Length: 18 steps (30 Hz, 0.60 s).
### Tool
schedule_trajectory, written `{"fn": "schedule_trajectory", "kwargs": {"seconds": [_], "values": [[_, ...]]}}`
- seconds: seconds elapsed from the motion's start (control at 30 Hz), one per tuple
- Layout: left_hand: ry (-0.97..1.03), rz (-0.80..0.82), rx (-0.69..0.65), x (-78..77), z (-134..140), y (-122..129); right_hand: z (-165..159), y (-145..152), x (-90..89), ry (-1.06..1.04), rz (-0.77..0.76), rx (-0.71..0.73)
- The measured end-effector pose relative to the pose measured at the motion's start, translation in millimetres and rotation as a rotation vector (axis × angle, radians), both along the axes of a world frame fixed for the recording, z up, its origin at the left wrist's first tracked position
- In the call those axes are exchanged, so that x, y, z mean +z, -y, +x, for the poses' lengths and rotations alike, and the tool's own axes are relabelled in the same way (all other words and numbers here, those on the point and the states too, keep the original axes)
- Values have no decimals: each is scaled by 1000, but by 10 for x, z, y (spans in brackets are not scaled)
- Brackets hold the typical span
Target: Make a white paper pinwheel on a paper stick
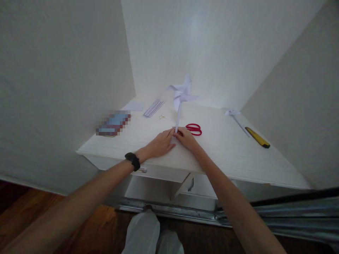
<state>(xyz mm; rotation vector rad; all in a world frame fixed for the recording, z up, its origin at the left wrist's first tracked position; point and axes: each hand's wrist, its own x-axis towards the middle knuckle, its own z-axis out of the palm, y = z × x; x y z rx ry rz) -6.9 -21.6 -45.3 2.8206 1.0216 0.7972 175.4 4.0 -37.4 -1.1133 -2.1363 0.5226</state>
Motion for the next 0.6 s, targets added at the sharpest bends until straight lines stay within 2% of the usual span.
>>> {"fn": "schedule_trajectory", "kwargs": {"seconds": [0.2, 0.4, 0.6], "values": [[24, -51, 33, 54, 19, 50, 9, 40, 11, -2, -49, -29], [24, -62, 44, 128, 7, -7, -16, 38, 54, -8, -47, -35], [6, -65, 47, 136, 8, 9, 6, 31, 23, -38, -58, -50]]}}
